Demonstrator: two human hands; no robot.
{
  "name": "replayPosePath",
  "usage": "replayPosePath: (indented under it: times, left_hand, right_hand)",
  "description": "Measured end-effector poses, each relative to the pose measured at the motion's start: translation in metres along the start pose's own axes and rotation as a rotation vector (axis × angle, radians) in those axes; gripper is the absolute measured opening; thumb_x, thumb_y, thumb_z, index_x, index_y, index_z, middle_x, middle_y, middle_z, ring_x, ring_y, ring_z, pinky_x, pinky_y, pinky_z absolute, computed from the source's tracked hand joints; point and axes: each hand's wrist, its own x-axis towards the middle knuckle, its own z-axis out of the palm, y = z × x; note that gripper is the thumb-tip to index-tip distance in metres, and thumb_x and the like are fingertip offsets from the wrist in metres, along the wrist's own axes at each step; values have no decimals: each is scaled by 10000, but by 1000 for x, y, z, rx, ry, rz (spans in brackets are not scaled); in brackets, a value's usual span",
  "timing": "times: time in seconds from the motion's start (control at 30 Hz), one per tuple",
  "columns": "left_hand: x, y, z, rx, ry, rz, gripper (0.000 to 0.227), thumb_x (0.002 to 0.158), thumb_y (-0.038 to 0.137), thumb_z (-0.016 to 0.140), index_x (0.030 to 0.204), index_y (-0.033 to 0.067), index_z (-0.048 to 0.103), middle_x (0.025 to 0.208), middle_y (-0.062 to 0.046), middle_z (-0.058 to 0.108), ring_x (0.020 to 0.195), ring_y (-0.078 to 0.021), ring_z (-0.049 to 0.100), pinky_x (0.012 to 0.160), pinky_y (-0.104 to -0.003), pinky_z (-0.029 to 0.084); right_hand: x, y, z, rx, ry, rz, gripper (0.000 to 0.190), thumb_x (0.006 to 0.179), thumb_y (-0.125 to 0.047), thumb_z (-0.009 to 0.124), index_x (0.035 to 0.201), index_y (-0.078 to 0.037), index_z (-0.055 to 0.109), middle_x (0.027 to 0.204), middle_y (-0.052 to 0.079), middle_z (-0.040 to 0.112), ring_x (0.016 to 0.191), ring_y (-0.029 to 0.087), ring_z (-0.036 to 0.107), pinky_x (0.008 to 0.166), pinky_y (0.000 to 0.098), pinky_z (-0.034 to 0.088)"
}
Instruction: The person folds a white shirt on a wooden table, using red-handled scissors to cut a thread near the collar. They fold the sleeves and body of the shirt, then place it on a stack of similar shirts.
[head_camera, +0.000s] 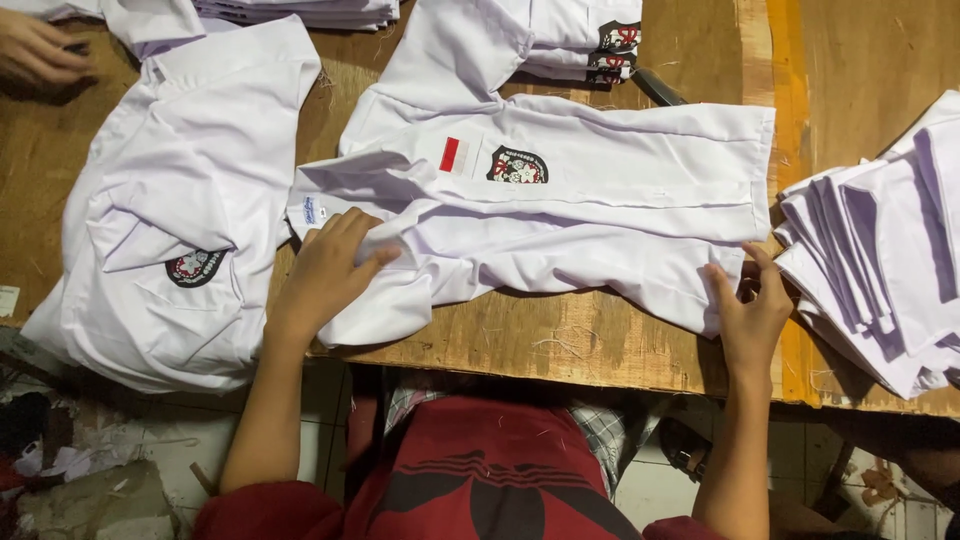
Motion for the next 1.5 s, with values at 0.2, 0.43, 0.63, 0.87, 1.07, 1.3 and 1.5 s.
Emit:
replayPosePath:
  times: [0.2, 0.43, 0.63, 0.87, 1.07, 1.3, 1.5]
  left_hand:
    - [-7, -46, 5, -289, 137, -11, 352, 867, 45, 637, 1219, 49, 625, 1103, -185, 694, 971, -331, 650, 795, -430, 509]
    - [8, -49, -14, -685, 312, -108, 361, 1012, 456, 536, 910, 110, 525, 769, 1, 511, 643, -132, 463, 533, -231, 305]
    - [37, -51, -21, -475, 420, -41, 420, 1053, 493, 489, 879, 111, 518, 728, 14, 408, 623, -117, 307, 550, -311, 196]
    - [52, -48, -17, -131, 459, -58, 291, 1088, 334, 528, 1098, 73, 655, 780, -118, 640, 697, -353, 592, 632, -444, 402]
    - [43, -3, -29, 172, 476, 35, 286, 998, 203, 639, 1219, 30, 584, 1188, -167, 549, 1002, -406, 545, 801, -541, 439]
    - [-13, 55, -18, 89, -339, 340, 677, 895, 669, 592, 1287, 120, 541, 1197, -89, 541, 1098, -283, 520, 887, -463, 427]
    - [-34, 21, -28, -82, -641, 47, 338, 824, 122, 593, 1127, 260, 649, 1090, 29, 667, 970, -258, 678, 770, -397, 466]
  right_hand:
    - [-11, 23, -7, 347, 132, 80, 153, 1159, -147, 687, 1229, -39, 603, 1070, 94, 628, 866, 173, 645, 696, 224, 533]
    - [-10, 67, -19, 597, 320, 278, 292, 993, -204, 791, 1205, -139, 601, 1191, -6, 617, 1108, 131, 598, 990, 224, 560]
    - [5, 13, -33, 504, 56, 413, 218, 1024, -69, 671, 1222, -142, 614, 1215, -1, 651, 1081, 109, 634, 890, 195, 575]
    - [-7, 41, -52, 607, -385, 351, 429, 865, 116, 599, 1230, -87, 504, 1161, 83, 576, 813, 129, 542, 638, 229, 467]
    - [1, 4, -56, 395, -602, 376, 394, 892, -106, 628, 1270, -100, 517, 1424, 112, 548, 485, 81, 382, 403, 213, 366]
    - [24, -58, -41, 232, -466, 480, 548, 977, -154, 606, 1494, -66, 448, 1402, 181, 609, 1172, 270, 631, 801, 376, 553]
    - [-2, 11, -40, 477, 20, 132, 283, 1056, 198, 564, 1236, -1, 655, 1165, 108, 650, 1132, 209, 649, 1042, 283, 568]
